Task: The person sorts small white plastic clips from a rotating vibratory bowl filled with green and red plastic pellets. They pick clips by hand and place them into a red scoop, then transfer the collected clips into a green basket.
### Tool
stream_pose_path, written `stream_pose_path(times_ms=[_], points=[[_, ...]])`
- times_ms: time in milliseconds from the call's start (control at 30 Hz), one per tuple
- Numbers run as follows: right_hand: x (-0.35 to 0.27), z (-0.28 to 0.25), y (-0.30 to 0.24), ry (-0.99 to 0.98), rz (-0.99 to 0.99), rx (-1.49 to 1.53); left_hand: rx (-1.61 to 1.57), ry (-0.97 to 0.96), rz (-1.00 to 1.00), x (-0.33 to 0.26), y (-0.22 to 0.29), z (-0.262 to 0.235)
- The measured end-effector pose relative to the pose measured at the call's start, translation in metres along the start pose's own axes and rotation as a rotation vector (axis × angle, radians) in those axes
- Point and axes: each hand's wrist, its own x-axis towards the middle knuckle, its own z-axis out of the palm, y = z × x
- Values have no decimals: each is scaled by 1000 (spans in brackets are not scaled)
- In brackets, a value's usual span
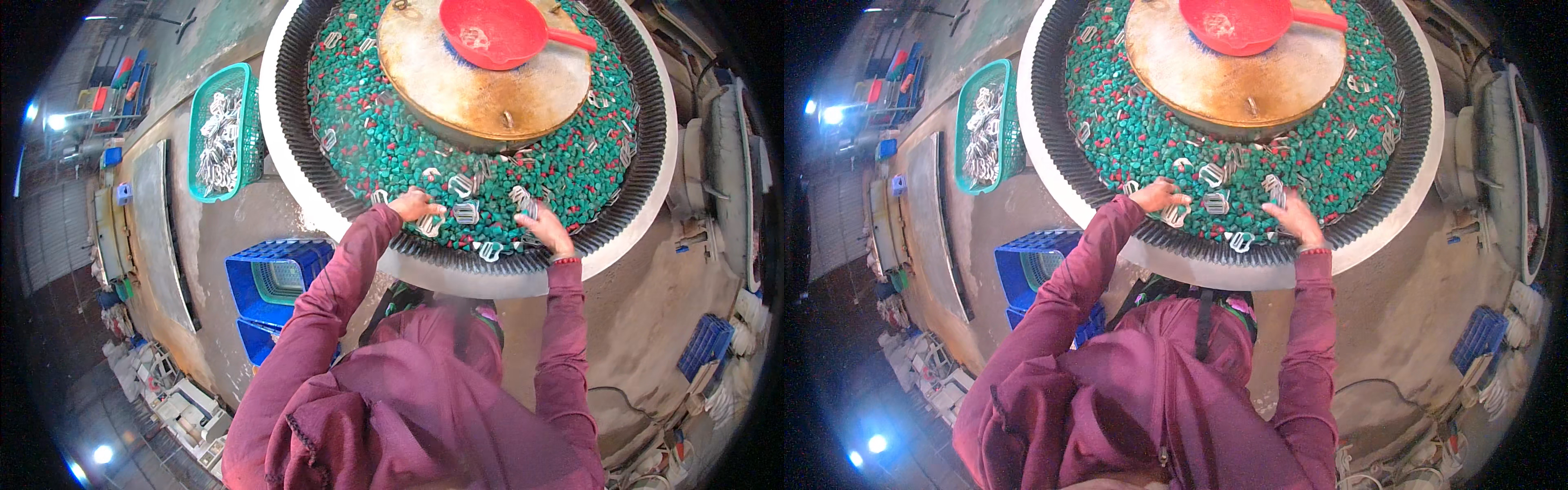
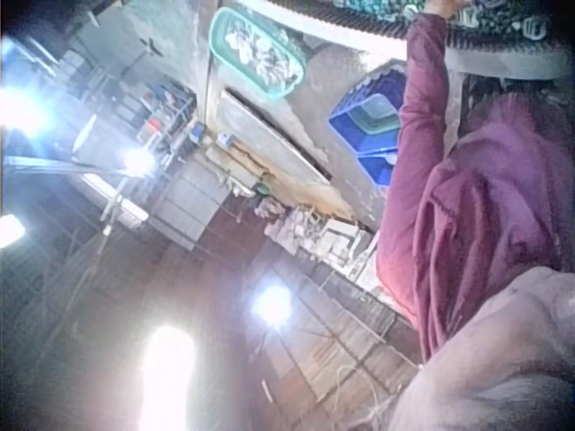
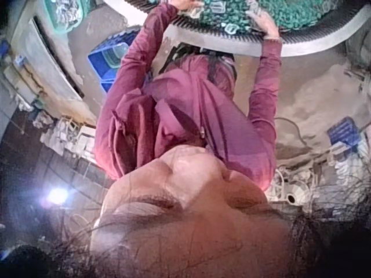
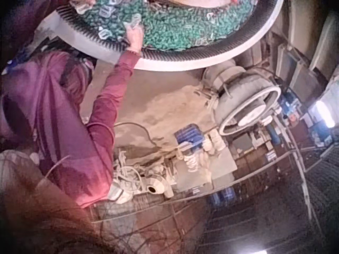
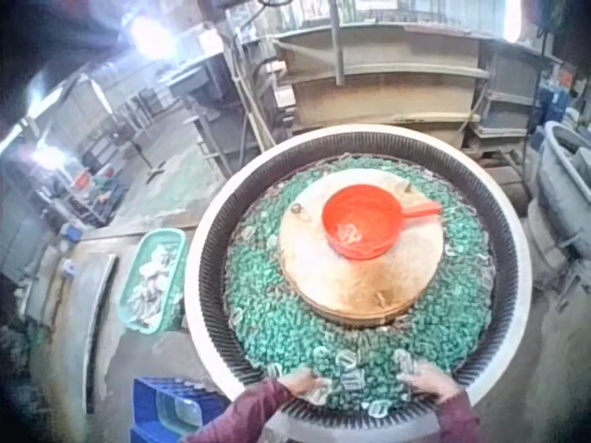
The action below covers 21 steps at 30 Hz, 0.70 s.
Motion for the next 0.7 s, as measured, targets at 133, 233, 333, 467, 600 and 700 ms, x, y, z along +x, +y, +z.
stream_pose_path(times_ms=[133, 233, 333, 467, 600, 700], points=[[52, -20, 3, 388, 33, -343, -88, 94, -167, 19, 23, -17], [90, 3, 8, 269, 181, -273, -858, -73, -182, 23, 72, -48], [78, 37, -17, 251, 57, -503, -36, 3, -203, 56, 84, -53], [22, 41, -47, -50, 161, -359, 504, 65, -112, 123, 98, -14], [-15, 47, -48, -158, 143, -433, 526, -153, -134, 187, 86, 39], [-24, 44, -43, -99, 86, -437, 557, -170, -169, 183, 97, 67]])
